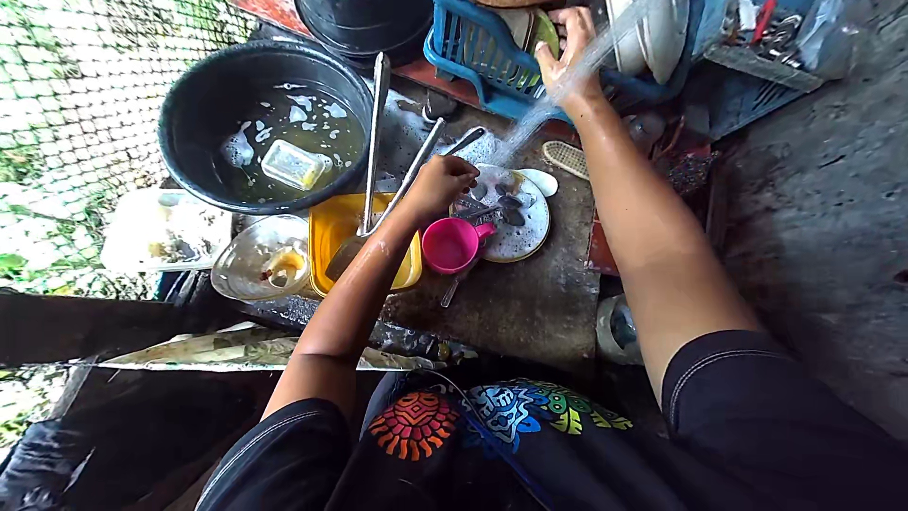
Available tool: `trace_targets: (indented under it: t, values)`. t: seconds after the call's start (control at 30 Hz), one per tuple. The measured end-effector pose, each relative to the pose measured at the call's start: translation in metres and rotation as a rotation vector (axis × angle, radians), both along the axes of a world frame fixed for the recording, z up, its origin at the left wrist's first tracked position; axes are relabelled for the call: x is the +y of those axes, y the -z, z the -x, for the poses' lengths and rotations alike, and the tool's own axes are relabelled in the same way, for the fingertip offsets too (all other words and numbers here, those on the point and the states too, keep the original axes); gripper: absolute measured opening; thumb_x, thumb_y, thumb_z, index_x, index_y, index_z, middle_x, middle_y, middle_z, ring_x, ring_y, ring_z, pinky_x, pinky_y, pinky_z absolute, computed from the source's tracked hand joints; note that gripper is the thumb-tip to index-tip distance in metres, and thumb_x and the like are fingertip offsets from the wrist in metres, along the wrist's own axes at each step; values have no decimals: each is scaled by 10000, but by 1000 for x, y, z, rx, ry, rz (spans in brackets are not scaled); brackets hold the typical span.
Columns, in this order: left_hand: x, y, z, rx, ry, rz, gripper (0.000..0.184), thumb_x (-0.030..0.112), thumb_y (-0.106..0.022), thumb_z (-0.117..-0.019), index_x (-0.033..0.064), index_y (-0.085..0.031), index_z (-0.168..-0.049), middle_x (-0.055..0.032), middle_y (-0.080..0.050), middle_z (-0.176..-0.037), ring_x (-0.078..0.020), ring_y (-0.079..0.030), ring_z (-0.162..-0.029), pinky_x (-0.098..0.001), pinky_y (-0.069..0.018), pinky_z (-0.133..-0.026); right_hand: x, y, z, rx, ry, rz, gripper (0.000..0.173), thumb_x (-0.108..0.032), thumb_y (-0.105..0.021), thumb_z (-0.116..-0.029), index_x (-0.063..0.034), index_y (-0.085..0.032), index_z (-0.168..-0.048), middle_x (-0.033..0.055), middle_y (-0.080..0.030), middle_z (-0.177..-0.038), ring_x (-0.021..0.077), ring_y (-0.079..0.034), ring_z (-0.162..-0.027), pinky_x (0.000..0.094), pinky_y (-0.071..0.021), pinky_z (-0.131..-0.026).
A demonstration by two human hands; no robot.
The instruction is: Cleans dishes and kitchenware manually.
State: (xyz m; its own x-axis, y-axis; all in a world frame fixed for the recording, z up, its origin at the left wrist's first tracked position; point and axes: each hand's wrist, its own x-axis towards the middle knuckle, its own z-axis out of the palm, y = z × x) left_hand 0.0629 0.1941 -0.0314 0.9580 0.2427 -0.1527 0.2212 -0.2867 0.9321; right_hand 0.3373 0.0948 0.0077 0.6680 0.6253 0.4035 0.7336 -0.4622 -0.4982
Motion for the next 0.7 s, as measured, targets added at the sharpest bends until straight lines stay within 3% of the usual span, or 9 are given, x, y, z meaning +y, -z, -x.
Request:
trace_targets:
  t: [0.17, 0.33, 0.4, 0.47, 0.5, 0.6, 0.63, 0.7]
  values:
    - [4, 0, -2, 0, -2, -25, 234, 172, -571, -1047, 31, -709, -1171, -73, -732, -1040, -114, -677, -909, -365, -543, -893, -1, -11, 2, 25, 40, -9, 518, -296, -595, -987, 23, -564, -1393, 224, -574, -1404, 289, -557, -1306, 367, -449, -1096]
    - [7, -2, 0, 28, -24, -38, 247, 149, -555, -1053, 12, -690, -1208, -111, -721, -1091, -153, -680, -963, -383, -536, -929, -13, -4, 35, -6, 198, -111, 660, -270, -698, -907, 51, -493, -1445, 285, -494, -1457, 361, -476, -1376, 393, -379, -1167]
    - [10, -4, 1, 20, -31, -138, 241, 142, -578, -1034, 25, -705, -1201, -129, -729, -1101, -204, -694, -999, -437, -536, -953, -32, 1, 72, 37, 216, -65, 577, -231, -698, -909, 61, -534, -1378, 295, -526, -1404, 379, -516, -1325, 432, -422, -1129]
    - [9, -8, -1, 56, -5, -249, 244, 132, -611, -1007, 28, -712, -1204, -166, -728, -1130, -286, -691, -1064, -511, -508, -992, -57, 16, 108, 185, 81, 97, 429, -176, -697, -926, 89, -600, -1248, 301, -595, -1278, 389, -602, -1190, 486, -488, -1031]
    - [7, -9, -4, 79, 34, -301, 246, 128, -620, -997, 21, -716, -1197, -182, -725, -1138, -317, -686, -1085, -537, -501, -1002, -70, 30, 119, 286, -6, 214, 415, -202, -728, -929, 73, -631, -1223, 283, -613, -1268, 385, -614, -1185, 509, -494, -1034]
    - [-7, -8, -21, 154, 234, -415, 280, 150, -647, -994, -29, -702, -1203, -245, -698, -1177, -386, -661, -1138, -571, -483, -1024, -104, 80, 139, 399, -111, 473, 647, -306, -828, -870, -22, -580, -1396, 252, -559, -1411, 406, -512, -1346, 581, -403, -1132]
    - [-13, -3, -29, 200, 307, -451, 343, 208, -674, -994, -38, -685, -1233, -267, -675, -1220, -411, -633, -1188, -589, -462, -1052, -114, 94, 143, 372, -75, 482, 696, -336, -819, -875, -41, -543, -1442, 240, -540, -1446, 407, -488, -1374, 584, -385, -1148]
    - [-24, 10, -43, 275, 441, -556, 525, 390, -686, -979, -32, -640, -1289, -287, -639, -1274, -446, -590, -1243, -644, -430, -1063, -123, 98, 154, 348, 43, 471, 752, -370, -761, -921, 9, -455, -1494, 258, -488, -1499, 422, -455, -1408, 578, -362, -1171]
